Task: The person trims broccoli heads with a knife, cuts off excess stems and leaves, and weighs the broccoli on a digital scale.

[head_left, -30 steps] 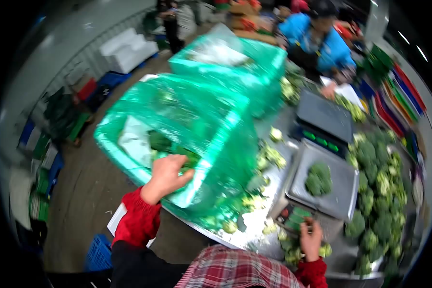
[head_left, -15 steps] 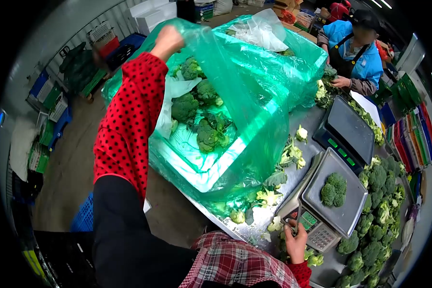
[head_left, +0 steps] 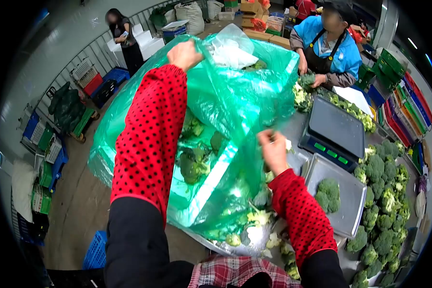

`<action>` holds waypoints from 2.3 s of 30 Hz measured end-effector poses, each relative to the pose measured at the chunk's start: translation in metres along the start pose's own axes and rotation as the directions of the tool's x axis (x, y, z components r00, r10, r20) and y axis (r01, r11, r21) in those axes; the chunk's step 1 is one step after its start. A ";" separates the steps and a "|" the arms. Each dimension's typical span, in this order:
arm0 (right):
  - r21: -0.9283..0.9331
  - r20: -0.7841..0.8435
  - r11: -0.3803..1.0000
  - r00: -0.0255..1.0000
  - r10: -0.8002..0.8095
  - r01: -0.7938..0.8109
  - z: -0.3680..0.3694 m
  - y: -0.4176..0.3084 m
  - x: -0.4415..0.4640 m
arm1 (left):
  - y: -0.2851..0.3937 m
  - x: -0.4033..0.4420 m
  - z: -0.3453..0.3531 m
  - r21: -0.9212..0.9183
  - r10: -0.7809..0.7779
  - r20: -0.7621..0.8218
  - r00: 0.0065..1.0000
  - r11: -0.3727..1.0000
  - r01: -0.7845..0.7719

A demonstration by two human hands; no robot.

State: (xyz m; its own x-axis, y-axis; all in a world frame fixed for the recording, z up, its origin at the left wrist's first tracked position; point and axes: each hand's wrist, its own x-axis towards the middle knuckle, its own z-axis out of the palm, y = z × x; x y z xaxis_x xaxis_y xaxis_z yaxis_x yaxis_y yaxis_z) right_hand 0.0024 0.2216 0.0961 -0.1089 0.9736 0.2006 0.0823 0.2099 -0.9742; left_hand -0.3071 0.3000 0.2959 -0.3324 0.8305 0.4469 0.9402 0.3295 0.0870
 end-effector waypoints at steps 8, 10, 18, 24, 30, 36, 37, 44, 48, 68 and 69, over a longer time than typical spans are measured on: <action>-0.223 0.246 0.891 0.907 -0.342 0.396 0.019 -0.021 0.019 | -0.028 0.031 0.065 -0.018 -0.038 -0.021 0.999 0.999 0.038; -0.155 0.209 0.876 0.882 -0.422 0.456 0.032 -0.003 0.021 | -0.030 0.034 0.079 0.016 -0.068 0.107 0.992 0.998 0.067; -0.370 -0.085 0.929 0.996 -0.038 0.004 0.015 0.145 0.121 | -0.101 0.027 0.190 -0.100 -0.217 0.446 0.868 0.952 0.289; 0.396 0.041 0.742 0.818 0.574 -0.541 0.021 0.155 0.014 | -0.132 0.028 0.127 -0.815 -0.154 0.579 0.801 -0.077 0.575; 0.168 -0.039 0.951 0.963 0.268 -0.258 -0.037 0.031 -0.034 | -0.200 0.015 0.096 -0.587 -0.278 0.753 0.596 0.124 0.800; -0.367 -0.226 0.926 0.958 -0.177 0.084 -0.160 -0.071 -0.094 | -0.075 -0.102 -0.011 -0.546 -0.100 0.244 0.965 0.808 0.222; -0.476 -0.284 0.878 0.936 -0.210 0.052 -0.187 -0.073 -0.104 | -0.058 -0.136 0.010 -0.799 0.010 0.318 0.948 0.541 0.263; -0.770 -0.334 0.598 0.939 -0.078 -0.224 -0.279 0.010 -0.145 | 0.017 -0.273 0.046 -0.611 0.350 0.225 0.909 0.777 -0.148; -0.755 -0.262 0.604 0.962 0.078 -0.254 -0.264 0.014 -0.141 | 0.020 -0.280 0.051 -0.615 0.348 0.075 0.934 0.754 -0.232; -0.253 -0.275 0.803 0.836 0.476 -0.540 -0.214 0.015 -0.298 | -0.042 -0.249 0.108 -0.056 0.433 0.489 0.757 0.882 -0.468; -0.163 -0.372 0.830 0.813 0.449 -0.533 -0.227 0.024 -0.284 | -0.047 -0.254 0.113 -0.083 0.474 0.439 0.763 0.867 -0.491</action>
State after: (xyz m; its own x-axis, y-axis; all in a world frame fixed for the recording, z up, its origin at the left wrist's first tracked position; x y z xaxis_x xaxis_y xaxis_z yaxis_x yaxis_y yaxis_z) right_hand 0.2599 -0.0296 0.0389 0.3171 0.9186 -0.2359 0.2881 -0.3303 -0.8989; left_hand -0.2758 0.1244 0.0778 0.1592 0.9872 -0.0081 0.9847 -0.1593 -0.0699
